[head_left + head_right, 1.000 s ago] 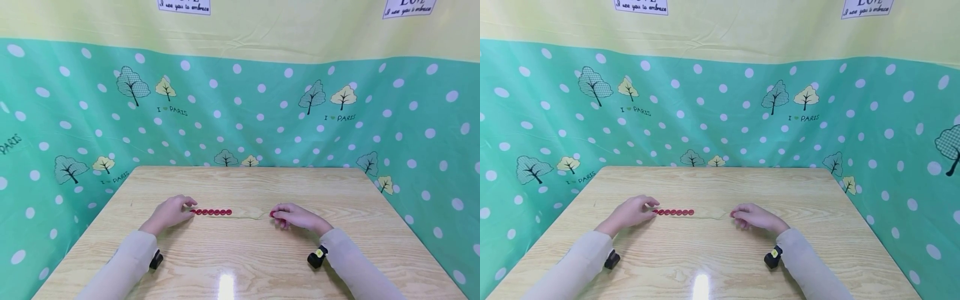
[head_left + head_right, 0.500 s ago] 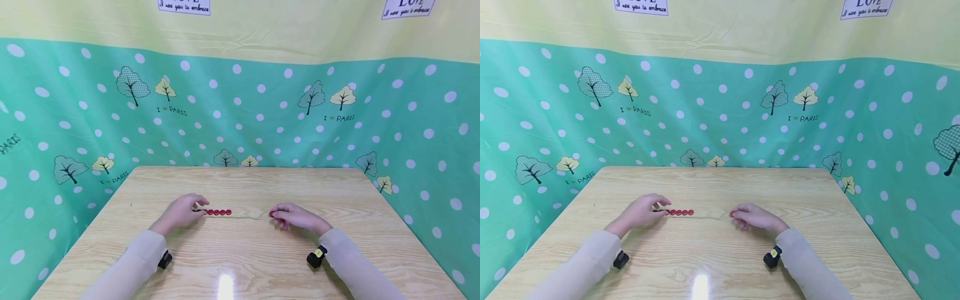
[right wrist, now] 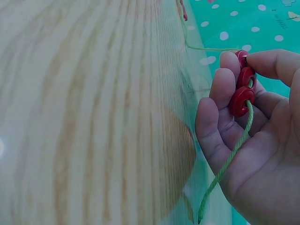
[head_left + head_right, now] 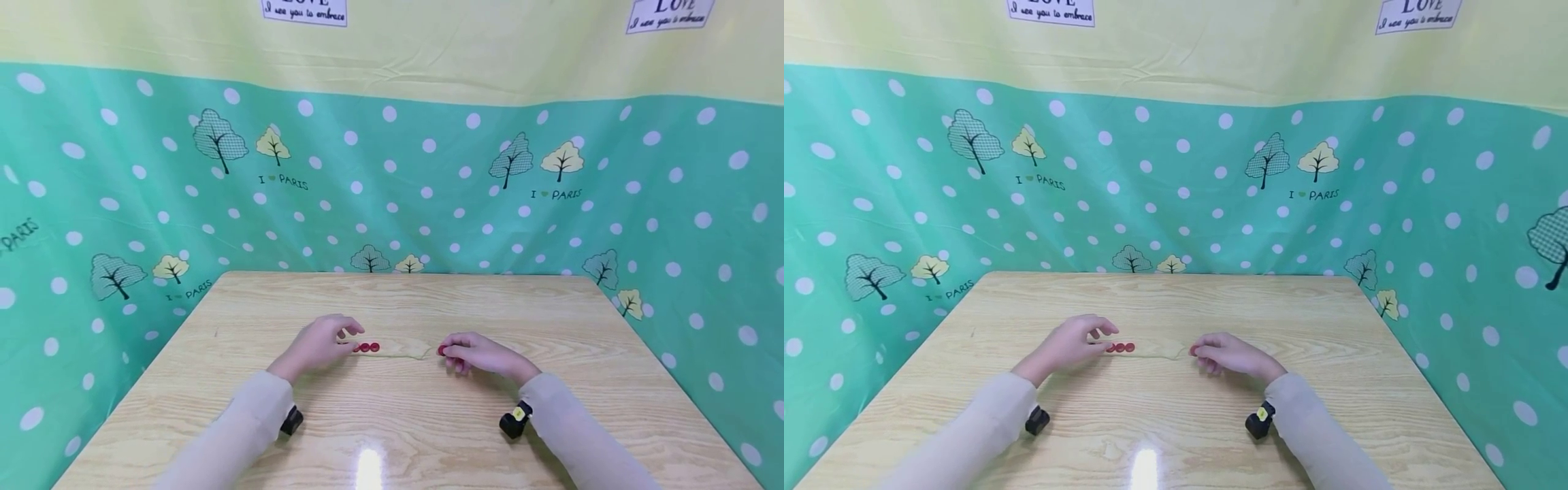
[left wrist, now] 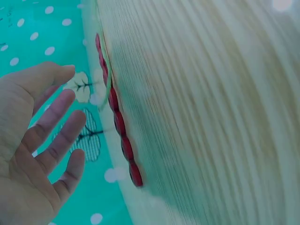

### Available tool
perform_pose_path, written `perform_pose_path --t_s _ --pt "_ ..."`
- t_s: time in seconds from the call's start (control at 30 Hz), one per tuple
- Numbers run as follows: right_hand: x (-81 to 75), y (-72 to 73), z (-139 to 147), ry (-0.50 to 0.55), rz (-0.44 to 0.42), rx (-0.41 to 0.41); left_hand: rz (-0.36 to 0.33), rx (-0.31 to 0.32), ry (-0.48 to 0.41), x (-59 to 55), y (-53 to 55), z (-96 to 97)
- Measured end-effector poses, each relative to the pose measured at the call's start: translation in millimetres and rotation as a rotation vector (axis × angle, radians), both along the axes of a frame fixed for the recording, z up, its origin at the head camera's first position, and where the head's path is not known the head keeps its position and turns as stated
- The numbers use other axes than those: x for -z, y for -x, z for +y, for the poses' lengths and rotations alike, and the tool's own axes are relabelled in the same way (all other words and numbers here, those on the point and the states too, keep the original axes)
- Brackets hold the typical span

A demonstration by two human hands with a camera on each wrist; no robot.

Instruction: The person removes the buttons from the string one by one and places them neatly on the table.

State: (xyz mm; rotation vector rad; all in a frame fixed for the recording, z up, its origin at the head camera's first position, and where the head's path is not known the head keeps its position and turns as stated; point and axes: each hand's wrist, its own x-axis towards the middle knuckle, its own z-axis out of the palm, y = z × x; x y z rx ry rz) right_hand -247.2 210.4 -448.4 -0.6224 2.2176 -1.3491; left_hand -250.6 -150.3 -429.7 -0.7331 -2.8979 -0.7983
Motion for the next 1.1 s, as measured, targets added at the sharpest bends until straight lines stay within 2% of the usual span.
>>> perform_pose_path --t_s 0.4,0.57,0.93,1.1 --pt "-5.1 -2.0 -1.4 -0.002 0.019 -0.005 0.041 0.134 0.008 -5.9 1.6 39.3" --pt "-6.0 -2.6 -0.7 -0.009 0.021 -0.008 0.049 0.194 0.015 -4.8 1.4 55.9" --pt "-4.1 -0.5 -0.8 -0.001 0.020 -0.022 0.075 0.267 0.014 1.2 -1.2 93.5" --pt "-2.7 0.0 -0.4 0.002 0.023 -0.035 0.126 0.295 0.001 3.5 -3.6 108.5"
